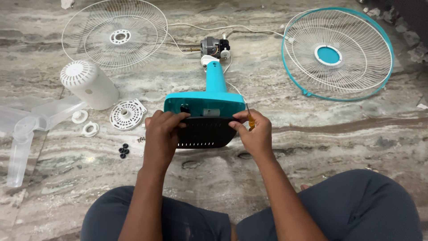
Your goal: The person assembles a pedestal fan by attaching the black base cover to the blue fan base using a screwdriver. They insert and tighten multiple screws to secure the cover in place.
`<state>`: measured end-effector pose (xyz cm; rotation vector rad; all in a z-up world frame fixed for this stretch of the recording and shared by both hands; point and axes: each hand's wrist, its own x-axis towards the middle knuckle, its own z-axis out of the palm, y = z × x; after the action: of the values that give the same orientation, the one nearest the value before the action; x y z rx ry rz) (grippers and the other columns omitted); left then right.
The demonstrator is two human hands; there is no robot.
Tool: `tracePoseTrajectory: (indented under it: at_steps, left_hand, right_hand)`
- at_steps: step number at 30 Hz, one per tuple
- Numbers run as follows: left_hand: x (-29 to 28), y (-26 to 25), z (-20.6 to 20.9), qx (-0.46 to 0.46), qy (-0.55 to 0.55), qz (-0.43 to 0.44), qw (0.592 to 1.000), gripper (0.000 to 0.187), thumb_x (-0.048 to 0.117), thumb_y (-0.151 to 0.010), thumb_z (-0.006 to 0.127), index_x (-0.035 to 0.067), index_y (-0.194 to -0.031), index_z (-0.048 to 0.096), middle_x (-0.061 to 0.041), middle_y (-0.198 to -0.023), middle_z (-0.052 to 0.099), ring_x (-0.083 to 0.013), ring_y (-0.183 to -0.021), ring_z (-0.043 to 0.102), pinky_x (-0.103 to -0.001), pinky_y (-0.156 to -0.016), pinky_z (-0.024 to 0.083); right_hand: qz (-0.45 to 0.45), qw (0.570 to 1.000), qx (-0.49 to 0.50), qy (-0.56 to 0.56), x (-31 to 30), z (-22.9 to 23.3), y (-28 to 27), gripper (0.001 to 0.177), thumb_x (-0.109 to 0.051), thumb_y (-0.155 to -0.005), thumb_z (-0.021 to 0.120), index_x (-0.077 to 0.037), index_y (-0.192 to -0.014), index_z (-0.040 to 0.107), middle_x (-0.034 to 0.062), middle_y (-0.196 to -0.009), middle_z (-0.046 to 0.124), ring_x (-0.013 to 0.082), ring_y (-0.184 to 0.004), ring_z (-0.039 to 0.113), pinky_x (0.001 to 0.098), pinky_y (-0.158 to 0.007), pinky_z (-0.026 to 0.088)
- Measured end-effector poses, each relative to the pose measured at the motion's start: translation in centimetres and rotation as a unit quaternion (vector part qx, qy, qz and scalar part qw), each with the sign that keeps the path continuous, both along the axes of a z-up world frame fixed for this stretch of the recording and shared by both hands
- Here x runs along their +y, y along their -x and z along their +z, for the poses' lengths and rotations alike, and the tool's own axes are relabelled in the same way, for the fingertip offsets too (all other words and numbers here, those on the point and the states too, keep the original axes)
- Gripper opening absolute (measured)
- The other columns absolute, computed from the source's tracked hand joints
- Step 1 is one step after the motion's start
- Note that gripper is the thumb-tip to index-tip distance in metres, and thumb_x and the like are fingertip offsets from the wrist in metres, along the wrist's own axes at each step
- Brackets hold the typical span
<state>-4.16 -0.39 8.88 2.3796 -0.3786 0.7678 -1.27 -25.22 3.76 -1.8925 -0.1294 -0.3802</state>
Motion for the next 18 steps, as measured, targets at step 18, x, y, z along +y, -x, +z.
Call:
tracePoseTrajectory:
  at_steps: [18]
  left_hand:
    - [1.5,-3.3,-6.9,0.112,0.308,0.128,0.936,0.041,-0.002,-0.086,0.077,0.002,-0.126,0.070,-0.015,-0.111,0.076,-0.0194,-0.101,0.076,-0.029,-0.083,0.062]
  right_hand:
    - [-0.118,0.993,0.005,0.031,-0.3,0.2,-0.8,0.022,-0.006,-0.071,0.091,-0.004,-0.088,0.076,0.0026,-0.089,0.071,0.0144,-0.078,0.074,0.0272,-0.070,0.057]
